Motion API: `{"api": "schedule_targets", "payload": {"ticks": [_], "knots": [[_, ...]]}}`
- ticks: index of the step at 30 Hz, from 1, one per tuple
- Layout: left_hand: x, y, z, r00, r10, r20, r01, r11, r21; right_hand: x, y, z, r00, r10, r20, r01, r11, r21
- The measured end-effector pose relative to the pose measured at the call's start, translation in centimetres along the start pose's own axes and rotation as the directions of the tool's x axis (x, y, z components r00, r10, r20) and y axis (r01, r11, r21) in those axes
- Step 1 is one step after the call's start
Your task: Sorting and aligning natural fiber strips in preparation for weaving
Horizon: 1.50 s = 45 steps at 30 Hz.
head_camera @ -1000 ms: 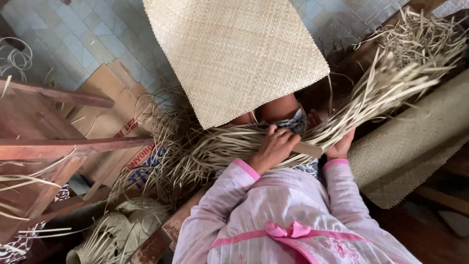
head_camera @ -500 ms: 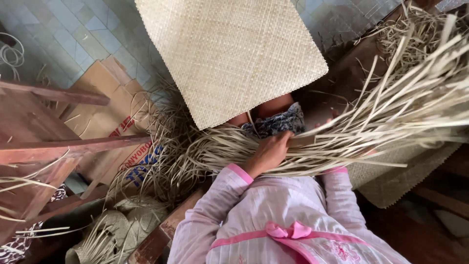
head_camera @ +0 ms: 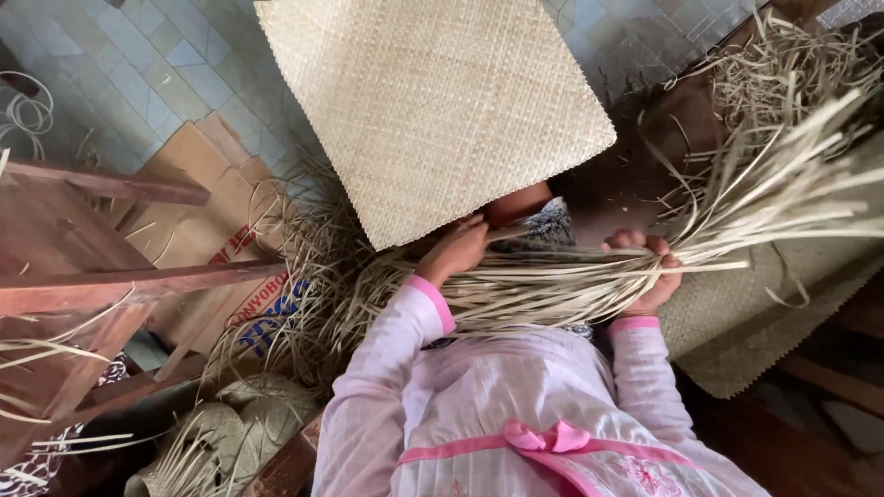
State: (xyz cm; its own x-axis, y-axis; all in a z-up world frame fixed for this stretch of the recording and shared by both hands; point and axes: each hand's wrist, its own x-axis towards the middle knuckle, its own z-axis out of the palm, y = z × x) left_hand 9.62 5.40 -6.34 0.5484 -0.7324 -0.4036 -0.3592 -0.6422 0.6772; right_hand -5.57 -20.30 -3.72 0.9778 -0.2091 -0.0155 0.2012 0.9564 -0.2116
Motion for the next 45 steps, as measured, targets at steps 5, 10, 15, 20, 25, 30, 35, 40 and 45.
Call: {"api": "schedule_targets", "payload": {"ticks": [5,10,15,20,25,30,35,40,45], "knots": [[-2.7,1.2,-1.1,0.998,-0.065,0.005,0.061,0.957,0.284,0.3,-0.5,-3.6,0.997,-0.057,0.057,0.056,0.998,0.028],[-9.9,6.7,-6.0,0.982,-0.15,-0.113,0.162,0.982,0.099,1.1,-1.5,-2.1,0.991,0.07,0.114,-0.092,0.976,0.196],[-15.5,9.1,-5.8,0.955,-0.28,-0.099,0.286,0.957,0.048,1.8,-1.3,-0.7,0.994,0.099,0.037,-0.105,0.976,0.193],[-18.0,9.9,-9.3,0.973,-0.196,0.123,0.198,0.98,-0.004,3.4,-1.4,-0.1,0.981,0.069,-0.182,-0.048,0.992,0.116],[-19.8,13.9,-9.6,0.973,-0.119,0.197,0.118,0.993,0.018,2.3,-3.3,8.9,0.922,-0.146,-0.358,0.103,0.985,-0.137],[-16.0,14.1,-7.6,0.992,0.083,0.093,-0.085,0.996,0.017,0.5,-6.8,16.6,0.918,-0.325,-0.228,0.278,0.936,-0.214],[-9.9,8.6,-1.7,0.986,0.053,-0.158,-0.031,0.989,0.142,4.7,-12.1,2.0,0.575,-0.566,-0.591,0.057,0.748,-0.661],[-10.1,9.9,-2.8,0.973,0.088,-0.215,-0.035,0.97,0.239,2.3,-8.7,4.4,0.515,-0.575,-0.636,0.12,0.783,-0.61],[-8.5,14.3,-5.5,0.984,0.144,-0.107,-0.137,0.988,0.068,2.8,-7.7,6.5,0.52,-0.515,-0.681,0.125,0.835,-0.536]]}}
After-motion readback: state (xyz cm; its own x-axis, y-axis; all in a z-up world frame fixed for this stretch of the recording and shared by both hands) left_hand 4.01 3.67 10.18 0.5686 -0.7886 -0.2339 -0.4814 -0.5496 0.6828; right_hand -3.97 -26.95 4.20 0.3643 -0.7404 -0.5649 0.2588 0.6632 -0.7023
